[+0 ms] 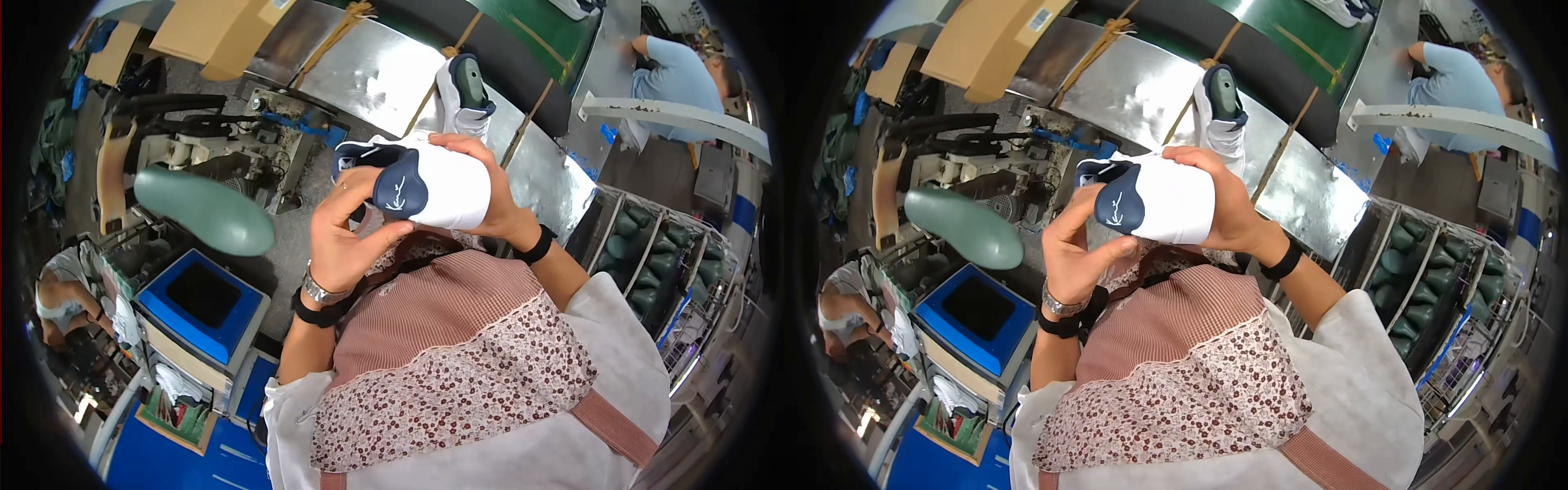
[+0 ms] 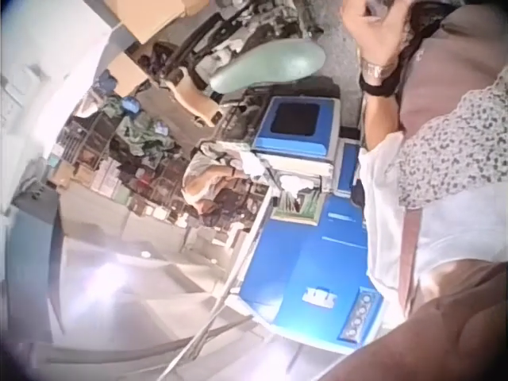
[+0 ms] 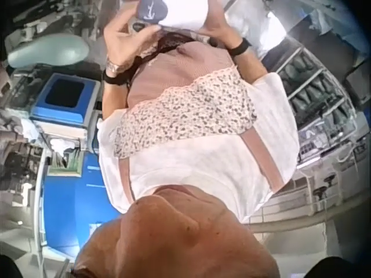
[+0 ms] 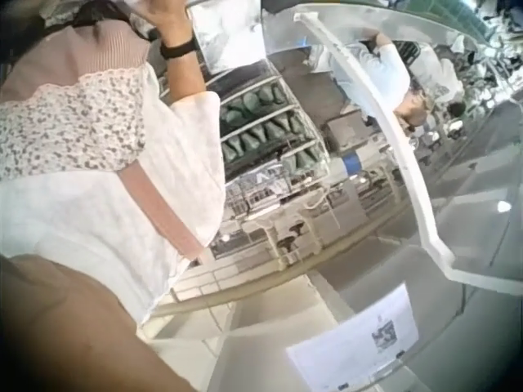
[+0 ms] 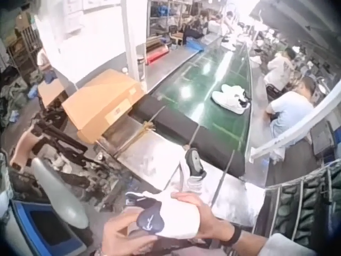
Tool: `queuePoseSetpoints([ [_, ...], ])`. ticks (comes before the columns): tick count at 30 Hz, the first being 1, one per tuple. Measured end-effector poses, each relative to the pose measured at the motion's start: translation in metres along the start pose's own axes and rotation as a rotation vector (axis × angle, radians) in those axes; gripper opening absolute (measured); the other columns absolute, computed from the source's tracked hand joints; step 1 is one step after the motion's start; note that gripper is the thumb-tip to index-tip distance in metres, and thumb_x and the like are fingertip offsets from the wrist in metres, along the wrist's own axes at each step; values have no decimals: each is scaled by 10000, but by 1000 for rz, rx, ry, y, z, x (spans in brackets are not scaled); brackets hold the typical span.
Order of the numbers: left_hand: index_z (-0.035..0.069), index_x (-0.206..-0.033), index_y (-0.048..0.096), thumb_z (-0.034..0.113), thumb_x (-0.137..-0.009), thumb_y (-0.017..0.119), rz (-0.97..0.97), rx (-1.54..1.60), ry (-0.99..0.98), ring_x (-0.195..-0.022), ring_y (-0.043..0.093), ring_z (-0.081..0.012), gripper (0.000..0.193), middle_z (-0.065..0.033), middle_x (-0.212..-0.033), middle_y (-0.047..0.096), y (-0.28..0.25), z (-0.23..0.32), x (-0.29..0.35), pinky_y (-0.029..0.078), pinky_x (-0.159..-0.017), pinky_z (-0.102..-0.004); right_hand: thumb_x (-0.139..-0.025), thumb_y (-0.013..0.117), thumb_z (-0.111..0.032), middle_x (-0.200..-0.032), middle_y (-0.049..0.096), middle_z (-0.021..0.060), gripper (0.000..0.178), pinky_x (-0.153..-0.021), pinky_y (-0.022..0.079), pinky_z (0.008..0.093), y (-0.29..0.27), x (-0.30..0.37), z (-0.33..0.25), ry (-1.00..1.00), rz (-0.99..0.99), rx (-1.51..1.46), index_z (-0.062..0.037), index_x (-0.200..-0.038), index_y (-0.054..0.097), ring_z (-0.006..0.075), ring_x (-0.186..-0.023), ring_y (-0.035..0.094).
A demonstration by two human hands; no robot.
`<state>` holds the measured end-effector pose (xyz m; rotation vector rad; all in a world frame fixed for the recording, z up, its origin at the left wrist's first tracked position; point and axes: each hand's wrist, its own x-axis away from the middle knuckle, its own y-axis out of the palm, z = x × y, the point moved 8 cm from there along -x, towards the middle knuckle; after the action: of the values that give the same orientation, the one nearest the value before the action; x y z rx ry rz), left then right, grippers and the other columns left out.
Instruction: Fitting shoe lasts into sneakers and placing them on a production line conveyor.
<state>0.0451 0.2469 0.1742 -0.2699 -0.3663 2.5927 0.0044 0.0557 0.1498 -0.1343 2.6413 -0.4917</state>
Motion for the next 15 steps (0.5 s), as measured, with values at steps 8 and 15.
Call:
queuePoseSetpoints([
  [8,-19,-1170,698,1,-688,893,37,368,-134,-1154,640,-252,521,-156,-1202,697,40,0,-46,493,-989,-371,-659,971,-242,-1374,578,209,957,-1050,492,412,-49,-4,45,63,11,-222,-46,-1414,417,348,-1262,598],
  [15,-4,-1243,699,182,-605,953,-104,46,28,-1259,617,-366,712,-183,-1260,697,46,44,-94,490,-1039,-436,-658,971,-271,-1372,592,196,948,-1055,494,410,-62,-16,56,121,-66,-462,-42,-1406,435,331,-1256,609],
])
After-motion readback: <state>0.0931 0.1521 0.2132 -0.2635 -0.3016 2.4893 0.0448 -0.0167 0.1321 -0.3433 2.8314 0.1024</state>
